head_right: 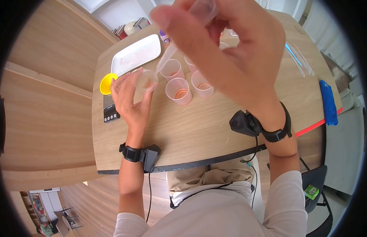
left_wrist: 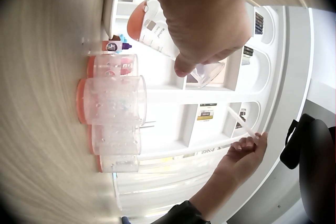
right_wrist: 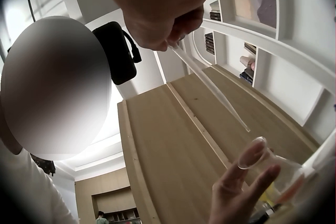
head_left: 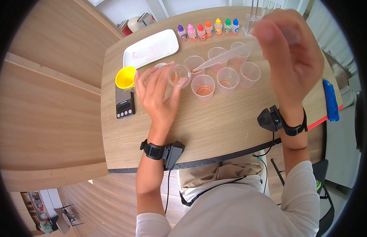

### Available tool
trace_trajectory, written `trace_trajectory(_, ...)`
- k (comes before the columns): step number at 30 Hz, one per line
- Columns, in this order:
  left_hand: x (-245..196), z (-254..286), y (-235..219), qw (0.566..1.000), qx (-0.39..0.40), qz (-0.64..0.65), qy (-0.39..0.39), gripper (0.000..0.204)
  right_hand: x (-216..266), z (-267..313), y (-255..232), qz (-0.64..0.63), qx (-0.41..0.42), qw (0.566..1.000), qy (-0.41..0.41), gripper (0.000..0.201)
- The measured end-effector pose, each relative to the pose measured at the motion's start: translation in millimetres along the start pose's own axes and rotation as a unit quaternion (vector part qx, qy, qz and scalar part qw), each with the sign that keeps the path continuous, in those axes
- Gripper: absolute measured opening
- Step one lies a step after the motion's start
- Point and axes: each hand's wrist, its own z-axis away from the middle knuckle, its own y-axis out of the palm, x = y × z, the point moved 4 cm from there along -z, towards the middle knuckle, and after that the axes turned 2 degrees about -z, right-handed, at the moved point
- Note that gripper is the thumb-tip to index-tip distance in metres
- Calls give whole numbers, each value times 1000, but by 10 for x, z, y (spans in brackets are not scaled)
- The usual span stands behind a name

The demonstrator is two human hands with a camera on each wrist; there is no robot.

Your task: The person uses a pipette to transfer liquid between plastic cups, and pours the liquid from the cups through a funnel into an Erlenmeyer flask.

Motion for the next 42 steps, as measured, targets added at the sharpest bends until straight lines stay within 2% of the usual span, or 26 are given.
trace_trajectory(2,3,12,-3,1000,-11,8,7,48,151,-9,44,-38,92,983,-154,6)
trace_trajectory(3,7,23,-11,1000,-22,18,6,47,169,8,67,-37,91,983,-154,6)
trace_trajectory(5,11,34,-26,999,-33,30,8,45,212,96,260,7,169,971,-167,10)
trace_trajectory(6,6,38,-37,999,-35,23,18,46,184,137,319,8,168,972,-167,10)
trace_trajectory(8,-11,39,-61,999,-37,16,30,46,81,249,487,59,221,960,-158,16)
trace_trajectory(17,-36,49,-105,998,-38,13,51,44,-50,377,635,67,280,951,-114,15)
trace_trajectory(18,-30,56,-97,998,-46,26,46,49,-69,385,650,67,281,951,-114,15)
trace_trajectory(20,-31,54,-107,997,-55,39,41,55,-89,407,678,46,259,953,-149,14)
trace_trajectory(22,-59,35,-125,998,-32,7,56,44,-97,423,691,58,255,953,-154,14)
trace_trajectory(24,-60,38,-117,998,-35,5,56,44,-97,425,700,69,251,952,-160,14)
trace_trajectory(26,-65,39,-113,998,-38,5,57,44,-68,430,700,67,242,947,-201,18)
trace_trajectory(33,-54,32,-92,998,-33,-2,51,45,-191,387,690,19,215,970,-115,14)
trace_trajectory(35,-46,31,-89,998,-32,-3,47,45,-180,342,658,24,239,970,-42,15)
trace_trajectory(38,-43,20,-85,999,-22,-6,41,46,-161,298,629,23,260,965,-4,15)
trace_trajectory(42,-27,10,-73,999,-21,-4,26,46,-105,209,558,16,247,969,-6,16)
